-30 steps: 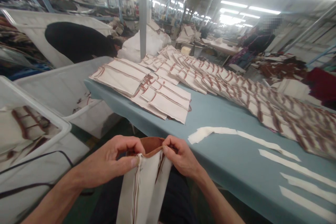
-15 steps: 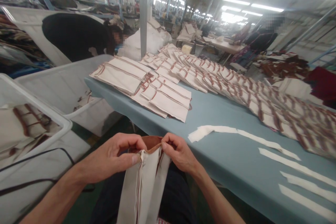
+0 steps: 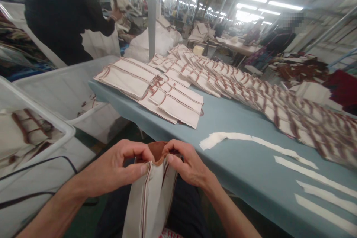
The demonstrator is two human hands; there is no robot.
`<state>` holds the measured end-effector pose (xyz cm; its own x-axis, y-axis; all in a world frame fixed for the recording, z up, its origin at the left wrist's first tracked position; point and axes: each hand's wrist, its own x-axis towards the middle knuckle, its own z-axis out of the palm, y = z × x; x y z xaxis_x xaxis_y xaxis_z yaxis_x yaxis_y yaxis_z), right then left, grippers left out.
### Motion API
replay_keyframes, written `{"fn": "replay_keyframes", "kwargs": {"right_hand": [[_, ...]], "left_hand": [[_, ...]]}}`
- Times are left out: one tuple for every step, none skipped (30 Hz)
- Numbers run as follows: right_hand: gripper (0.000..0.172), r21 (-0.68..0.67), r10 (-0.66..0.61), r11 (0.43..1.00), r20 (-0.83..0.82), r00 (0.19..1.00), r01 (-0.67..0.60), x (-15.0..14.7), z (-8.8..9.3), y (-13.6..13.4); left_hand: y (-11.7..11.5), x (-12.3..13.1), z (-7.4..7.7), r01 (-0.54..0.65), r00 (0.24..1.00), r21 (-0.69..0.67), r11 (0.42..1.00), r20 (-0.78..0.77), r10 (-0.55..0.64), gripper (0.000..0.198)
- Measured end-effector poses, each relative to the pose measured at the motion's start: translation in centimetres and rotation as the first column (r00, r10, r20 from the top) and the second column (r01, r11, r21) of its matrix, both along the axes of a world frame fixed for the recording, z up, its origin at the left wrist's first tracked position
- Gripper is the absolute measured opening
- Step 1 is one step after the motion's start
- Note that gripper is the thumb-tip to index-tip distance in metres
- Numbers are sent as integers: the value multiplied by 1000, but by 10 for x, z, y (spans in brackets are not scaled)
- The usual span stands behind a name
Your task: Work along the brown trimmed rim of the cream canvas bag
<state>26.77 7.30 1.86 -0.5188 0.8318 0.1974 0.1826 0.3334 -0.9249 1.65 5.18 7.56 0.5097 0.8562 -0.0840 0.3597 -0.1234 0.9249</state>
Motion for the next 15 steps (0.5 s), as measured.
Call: {"fn": "replay_keyframes", "kwargs": {"right_hand": [[25,40,13,999,-9,1000,-13,-4,8,-3],[26,78,20,997,-16,1000,-19,-8,15,-6],[28,111,26,994,-17,1000,-24,-13,22,-9],[29,136,29,990,-16,999,-26,-16,28,-12],[31,150,34,988,-15,999,-31,-19,33,-14],[32,157,39,987,-15,999,-36,-22,37,-15],[32,156,42,987,-17,999,-39,-24,40,-16],[32,149,44,988,-19,999,-41,-25,42,-17],[31,137,44,990,-18,999,-41,-25,44,-17],[30,130,43,991,-22,999,-40,-26,46,-17],[28,129,41,991,-26,999,-38,-27,47,-17],[27,131,34,991,-29,999,-30,-27,48,-17],[25,132,26,991,-30,999,-22,-28,49,-16],[24,133,18,991,-31,999,-14,-29,50,-16],[23,131,13,991,-34,999,-8,-30,52,-16]], "left_hand": [[0,0,2,9,1000,12,1000,-4,-9,22],[0,1,4,18,1000,20,1000,-2,-18,23],[0,0,5,25,1000,22,999,6,-25,24],[0,0,6,29,999,24,999,18,-29,26],[0,0,7,27,999,27,999,28,-28,26],[-1,-1,8,24,999,33,999,31,-25,27],[-1,-2,8,19,999,43,999,29,-20,26],[-1,-3,9,15,1000,55,998,21,-17,26],[-1,-4,10,11,1000,69,998,12,-11,25],[-1,-5,10,7,1000,82,997,6,-8,24],[-1,-5,11,5,1000,94,996,3,-5,24],[-1,-6,11,1,1000,102,995,1,-1,24],[-1,-6,11,-4,1000,105,994,-1,5,24],[-2,-6,11,-8,1000,102,995,-4,9,24],[-2,-7,11,-12,1000,98,995,-6,13,24]]}}
